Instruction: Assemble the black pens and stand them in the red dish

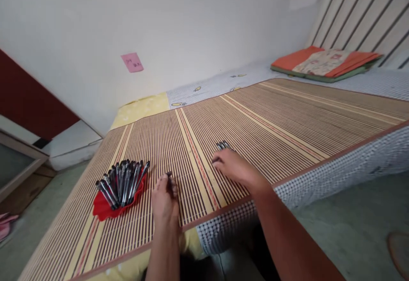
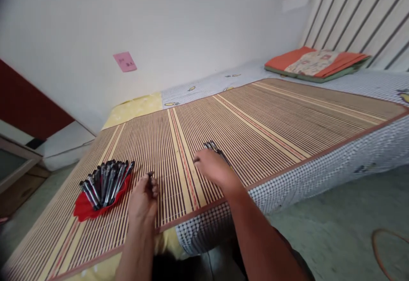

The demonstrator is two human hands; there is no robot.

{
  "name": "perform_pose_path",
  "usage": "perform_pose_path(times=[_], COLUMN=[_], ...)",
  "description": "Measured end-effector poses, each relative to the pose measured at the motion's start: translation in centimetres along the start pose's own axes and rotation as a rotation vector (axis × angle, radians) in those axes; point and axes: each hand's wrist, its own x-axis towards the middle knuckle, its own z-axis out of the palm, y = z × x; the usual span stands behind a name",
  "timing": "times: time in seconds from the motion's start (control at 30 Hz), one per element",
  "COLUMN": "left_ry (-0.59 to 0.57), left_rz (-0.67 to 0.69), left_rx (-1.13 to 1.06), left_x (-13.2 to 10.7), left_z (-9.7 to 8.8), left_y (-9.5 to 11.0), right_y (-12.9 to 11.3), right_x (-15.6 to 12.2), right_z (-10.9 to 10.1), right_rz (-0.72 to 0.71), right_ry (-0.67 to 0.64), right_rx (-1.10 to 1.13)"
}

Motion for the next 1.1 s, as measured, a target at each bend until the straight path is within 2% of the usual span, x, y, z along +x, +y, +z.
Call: perform_pose_path(times=[0.1,0.23,0.5,0.77,1.1], left_ry=[-0.026,-0.030,-0.045,-0.084,-0.159], left_rz=[-0.007,-0.019,-0.015,-0.029,-0.056], left_rx=[-0.013,-0.023,0.013,0.021,0.081], left_x=[0.6,1.3,1.6,1.3,0.8], left_z=[-0.4,-0.7,-1.4,-1.0,-0.5], left_y=[0.4,0.9,1.5,1.3,0.9], right_y=[3.4,5.3,3.9,3.5,2.4], right_x=[-0.3,-0.3,0.1,0.2,0.0], right_z=[-2.5,-3.0,-1.8,-0.3,0.6], right_rz=[0.175,0.262,0.339,0.353,0.326], right_ry=[0.151,0.156,-0.005,-0.052,-0.056], right_rx=[-0.120,-0.182,-0.357,-0.437,-0.444])
